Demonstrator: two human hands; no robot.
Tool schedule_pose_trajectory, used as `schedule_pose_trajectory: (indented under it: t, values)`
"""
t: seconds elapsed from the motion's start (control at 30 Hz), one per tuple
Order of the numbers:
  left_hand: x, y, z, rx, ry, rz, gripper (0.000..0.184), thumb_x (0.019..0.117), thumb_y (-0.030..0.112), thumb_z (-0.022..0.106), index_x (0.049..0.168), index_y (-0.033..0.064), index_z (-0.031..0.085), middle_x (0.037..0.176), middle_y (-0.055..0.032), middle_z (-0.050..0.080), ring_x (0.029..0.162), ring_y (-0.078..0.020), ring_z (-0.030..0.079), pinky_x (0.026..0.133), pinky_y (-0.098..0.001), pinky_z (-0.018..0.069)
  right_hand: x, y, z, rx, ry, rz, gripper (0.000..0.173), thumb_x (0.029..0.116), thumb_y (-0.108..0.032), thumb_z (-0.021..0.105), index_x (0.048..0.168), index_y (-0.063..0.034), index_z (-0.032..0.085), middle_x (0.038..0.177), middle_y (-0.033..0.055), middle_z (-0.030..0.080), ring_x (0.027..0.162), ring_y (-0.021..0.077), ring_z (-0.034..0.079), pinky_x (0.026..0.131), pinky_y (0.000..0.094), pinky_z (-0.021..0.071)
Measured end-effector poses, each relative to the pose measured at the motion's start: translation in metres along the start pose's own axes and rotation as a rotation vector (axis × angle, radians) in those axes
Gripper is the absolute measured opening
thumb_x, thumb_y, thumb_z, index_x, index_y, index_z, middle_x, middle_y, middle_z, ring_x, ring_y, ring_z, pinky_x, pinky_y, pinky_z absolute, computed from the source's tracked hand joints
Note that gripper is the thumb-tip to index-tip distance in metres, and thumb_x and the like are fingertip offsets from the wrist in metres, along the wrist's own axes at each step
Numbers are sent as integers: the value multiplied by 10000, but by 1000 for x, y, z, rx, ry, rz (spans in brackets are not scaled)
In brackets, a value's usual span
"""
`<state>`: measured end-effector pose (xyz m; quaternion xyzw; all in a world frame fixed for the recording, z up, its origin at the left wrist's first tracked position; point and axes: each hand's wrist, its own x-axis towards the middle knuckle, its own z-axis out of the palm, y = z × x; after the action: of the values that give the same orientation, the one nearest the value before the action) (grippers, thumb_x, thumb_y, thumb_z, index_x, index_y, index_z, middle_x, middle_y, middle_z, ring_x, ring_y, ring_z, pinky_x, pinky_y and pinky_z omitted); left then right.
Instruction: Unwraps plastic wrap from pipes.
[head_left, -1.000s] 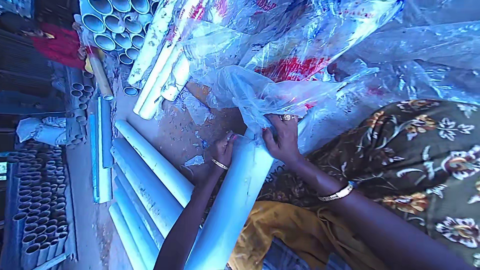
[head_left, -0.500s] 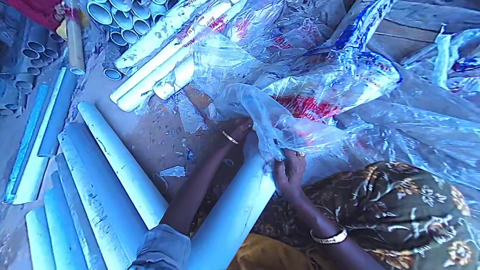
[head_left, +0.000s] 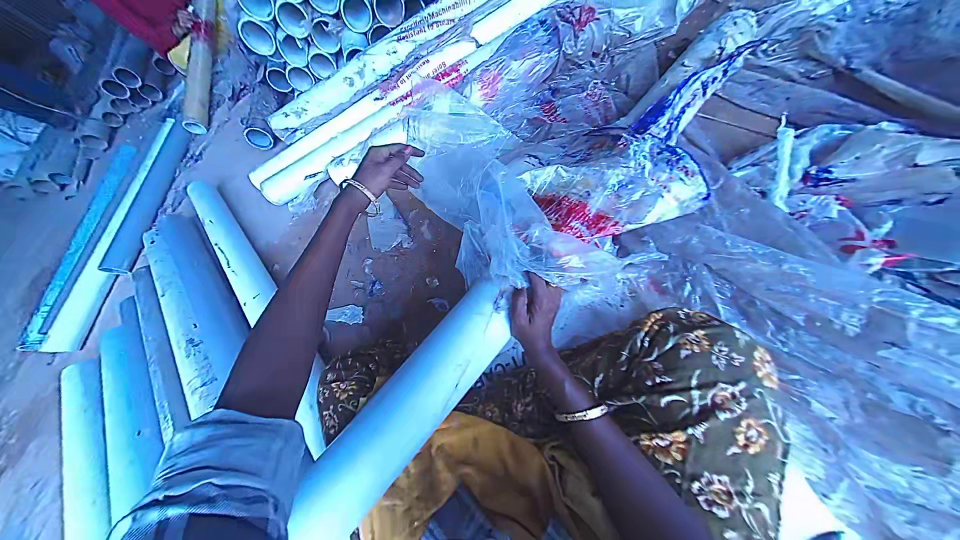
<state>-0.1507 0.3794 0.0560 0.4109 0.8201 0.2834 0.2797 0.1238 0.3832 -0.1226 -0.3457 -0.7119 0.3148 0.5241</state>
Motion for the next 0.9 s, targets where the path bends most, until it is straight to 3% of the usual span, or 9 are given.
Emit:
schedule_pose_trajectory:
  t: [0.1, 0.2, 0.3, 0.37, 0.5, 0.6, 0.67, 0.77, 0.9]
  values:
    - [-65, 21, -13, 34, 163, -51, 427, 1136, 239, 319, 1359, -45, 548, 1044, -185, 694, 879, -157, 666, 836, -332, 523, 6, -5, -8, 17, -73, 10, 415, 978, -222, 433, 980, 58, 739, 901, 281, 703, 935, 458, 676, 844, 602, 459]
    - [-158, 33, 37, 222, -152, -130, 375, 1096, 192, 474, 1374, -38, 575, 1211, -206, 690, 1114, -243, 664, 1014, -416, 486, 18, -10, -18, 73, -194, 42, 396, 980, -204, 470, 1069, 73, 739, 916, 292, 701, 944, 497, 667, 871, 660, 446]
    - [-224, 33, 89, 376, -332, -258, 654, 1028, 349, 633, 1557, 37, 409, 1519, -220, 506, 1421, -360, 477, 1187, -542, 330, 34, -11, -43, 255, -371, 186, 399, 1028, -150, 465, 1266, 111, 650, 1149, 345, 666, 1122, 484, 621, 1008, 627, 411]
    - [-241, 12, 110, 327, -307, -251, 845, 968, 359, 719, 1618, 73, 262, 1590, -213, 410, 1453, -365, 431, 1187, -548, 332, 46, -10, -65, 395, -463, 340, 377, 1037, -94, 488, 1349, 96, 583, 1289, 320, 606, 1171, 376, 586, 1009, 516, 438]
    - [-250, -11, 128, 186, -193, -193, 879, 934, 343, 760, 1623, 105, 269, 1589, -197, 418, 1442, -356, 447, 1175, -552, 354, 54, -25, -99, 361, -451, 486, 298, 1007, -5, 565, 1278, 119, 583, 1208, 232, 648, 1016, 150, 615, 909, 309, 493]
    - [-250, -11, 125, 181, -210, -180, 849, 963, 368, 724, 1631, 127, 258, 1582, -199, 427, 1442, -367, 445, 1179, -564, 342, 54, -52, -119, 80, -518, 458, 391, 1010, -104, 621, 1344, 97, 585, 1221, 256, 679, 1030, 247, 685, 916, 389, 527]
    - [-248, -14, 122, 179, -228, -175, 834, 973, 387, 709, 1630, 140, 259, 1541, -222, 468, 1402, -399, 483, 1145, -601, 363, 45, -67, -128, -19, -454, 373, 457, 1003, -157, 648, 1358, 117, 559, 1285, 286, 653, 1141, 319, 686, 982, 423, 536]
    - [-247, -15, 121, 157, -251, -187, 838, 988, 402, 685, 1640, 149, 226, 1528, -229, 482, 1404, -412, 479, 1145, -616, 350, 22, -65, -116, -65, -99, -110, 368, 926, -118, 635, 1147, 176, 627, 1097, 297, 687, 1008, 276, 703, 909, 325, 560]
    - [-249, -11, 124, 179, -268, -198, 893, 977, 446, 685, 1653, 156, 178, 1512, -249, 492, 1386, -438, 489, 1132, -624, 359, 10, -44, -67, -217, -119, -662, 276, 939, -239, 612, 998, -9, 754, 1132, 272, 701, 1184, 446, 602, 1091, 478, 410]
